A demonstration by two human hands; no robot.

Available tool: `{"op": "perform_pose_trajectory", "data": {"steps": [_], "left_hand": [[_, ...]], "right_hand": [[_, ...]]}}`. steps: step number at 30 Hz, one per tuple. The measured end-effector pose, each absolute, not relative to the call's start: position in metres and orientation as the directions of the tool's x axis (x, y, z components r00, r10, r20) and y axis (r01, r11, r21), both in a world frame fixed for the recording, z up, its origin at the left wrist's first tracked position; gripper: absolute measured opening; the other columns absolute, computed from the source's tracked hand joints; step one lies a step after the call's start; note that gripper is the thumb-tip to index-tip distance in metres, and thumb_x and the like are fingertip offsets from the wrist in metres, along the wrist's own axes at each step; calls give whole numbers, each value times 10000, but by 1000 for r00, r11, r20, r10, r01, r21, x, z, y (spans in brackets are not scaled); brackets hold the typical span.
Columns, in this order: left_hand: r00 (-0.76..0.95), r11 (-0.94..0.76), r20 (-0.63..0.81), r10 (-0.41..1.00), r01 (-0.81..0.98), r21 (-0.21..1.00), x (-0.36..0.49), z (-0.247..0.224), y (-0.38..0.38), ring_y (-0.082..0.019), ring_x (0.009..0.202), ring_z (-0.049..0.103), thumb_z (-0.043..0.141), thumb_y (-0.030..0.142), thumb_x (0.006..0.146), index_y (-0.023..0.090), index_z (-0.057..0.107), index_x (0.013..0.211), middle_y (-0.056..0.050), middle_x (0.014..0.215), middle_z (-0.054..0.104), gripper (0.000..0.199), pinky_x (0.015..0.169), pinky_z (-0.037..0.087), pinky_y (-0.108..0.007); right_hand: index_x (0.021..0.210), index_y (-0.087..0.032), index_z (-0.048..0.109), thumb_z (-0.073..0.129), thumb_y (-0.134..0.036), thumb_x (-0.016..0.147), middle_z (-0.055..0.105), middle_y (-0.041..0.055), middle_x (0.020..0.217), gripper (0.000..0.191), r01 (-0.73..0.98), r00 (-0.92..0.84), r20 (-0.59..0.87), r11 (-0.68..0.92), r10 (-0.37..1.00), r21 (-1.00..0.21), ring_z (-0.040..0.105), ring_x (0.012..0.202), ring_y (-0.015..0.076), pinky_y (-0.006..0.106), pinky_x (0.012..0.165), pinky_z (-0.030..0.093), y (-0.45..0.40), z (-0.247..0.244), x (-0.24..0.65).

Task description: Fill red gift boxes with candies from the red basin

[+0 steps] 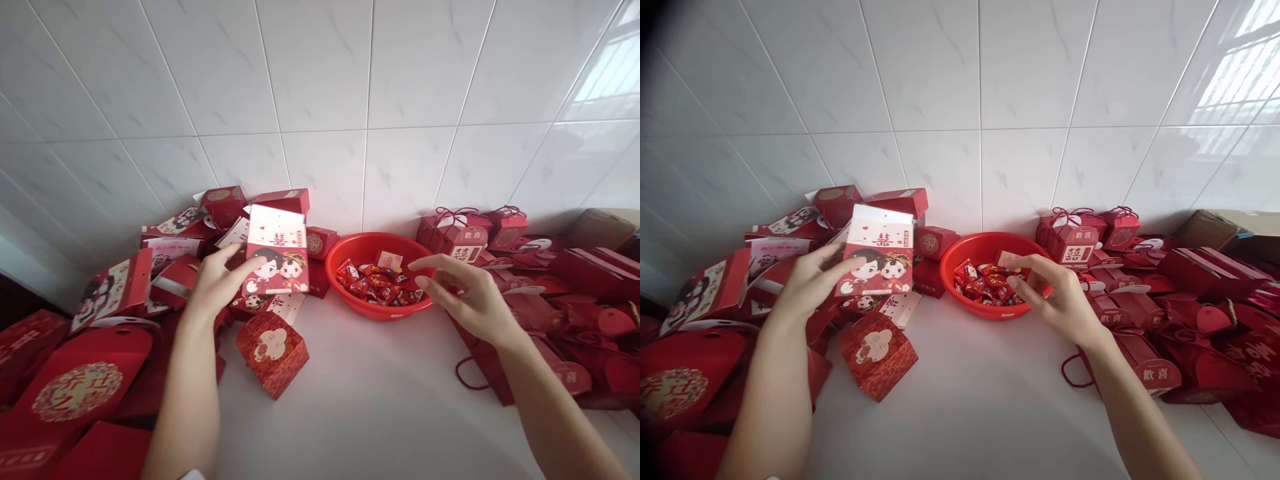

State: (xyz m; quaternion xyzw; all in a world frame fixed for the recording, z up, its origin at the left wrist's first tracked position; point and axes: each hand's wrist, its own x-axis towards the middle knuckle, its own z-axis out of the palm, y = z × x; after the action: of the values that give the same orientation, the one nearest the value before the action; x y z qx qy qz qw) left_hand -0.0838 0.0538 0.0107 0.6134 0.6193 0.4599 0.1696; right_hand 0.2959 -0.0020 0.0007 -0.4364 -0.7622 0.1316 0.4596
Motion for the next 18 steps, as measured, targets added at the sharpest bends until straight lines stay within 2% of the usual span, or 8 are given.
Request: {"op": "perform_pose_trajectory", "data": {"steps": [4, 7, 9, 12, 15, 18], "left_hand": [[238, -371, 285, 928, 547, 750, -39, 22, 12, -277, 1046, 700, 736, 463, 728, 239, 663, 1199, -46, 1197, 733, 527, 868, 584, -352], [489, -460, 160, 858, 589, 665, -5, 9, -5, -259, 1042, 696, 700, 444, 785, 261, 684, 1130, -34, 1176, 734, 390, 888, 570, -344], [545, -486, 102, 832, 628, 608, 10, -4, -9, -265, 1097, 674, 683, 398, 806, 270, 668, 1162, -41, 1205, 722, 379, 929, 544, -350], [574, -480, 9, 819, 676, 559, 17, -22, -7, -275, 1173, 639, 647, 349, 823, 291, 610, 1277, -48, 1292, 683, 459, 973, 514, -367], [565, -459, -114, 818, 758, 463, 8, -33, 1, -298, 1274, 582, 629, 375, 820, 286, 561, 1366, -68, 1422, 596, 558, 1026, 482, -396], [453, -379, -140, 881, 850, 365, -15, -36, 13, -321, 1363, 504, 586, 435, 833, 247, 580, 1371, -101, 1491, 528, 570, 1098, 426, -423]], "right_hand": [[1212, -207, 602, 617, -493, 916, 685, 112, 1154, 412, 394, -176, 562, 581, 808, -712, 665, 788, 172, 266, 624, 551, 2, 4, 284], [1110, -198, 645, 621, -496, 914, 695, 90, 1067, 357, 371, -302, 488, 573, 819, -731, 653, 803, 172, 246, 632, 527, 3, 5, 281], [936, -177, 679, 590, -492, 934, 686, 56, 879, 328, 415, -415, 402, 563, 816, -715, 607, 722, 147, 224, 587, 481, 4, 3, 283], [752, -160, 649, 519, -499, 969, 590, 19, 672, 423, 481, -522, 306, 571, 796, -665, 494, 607, 115, 218, 519, 397, 5, -4, 285], [737, -162, 632, 481, -489, 986, 576, 15, 662, 438, 500, -599, 255, 603, 759, -621, 450, 592, 110, 228, 524, 372, 9, -13, 287], [750, -164, 626, 465, -473, 992, 578, 13, 658, 425, 518, -639, 202, 610, 742, -600, 444, 588, 111, 233, 544, 377, 15, -22, 288]]}}
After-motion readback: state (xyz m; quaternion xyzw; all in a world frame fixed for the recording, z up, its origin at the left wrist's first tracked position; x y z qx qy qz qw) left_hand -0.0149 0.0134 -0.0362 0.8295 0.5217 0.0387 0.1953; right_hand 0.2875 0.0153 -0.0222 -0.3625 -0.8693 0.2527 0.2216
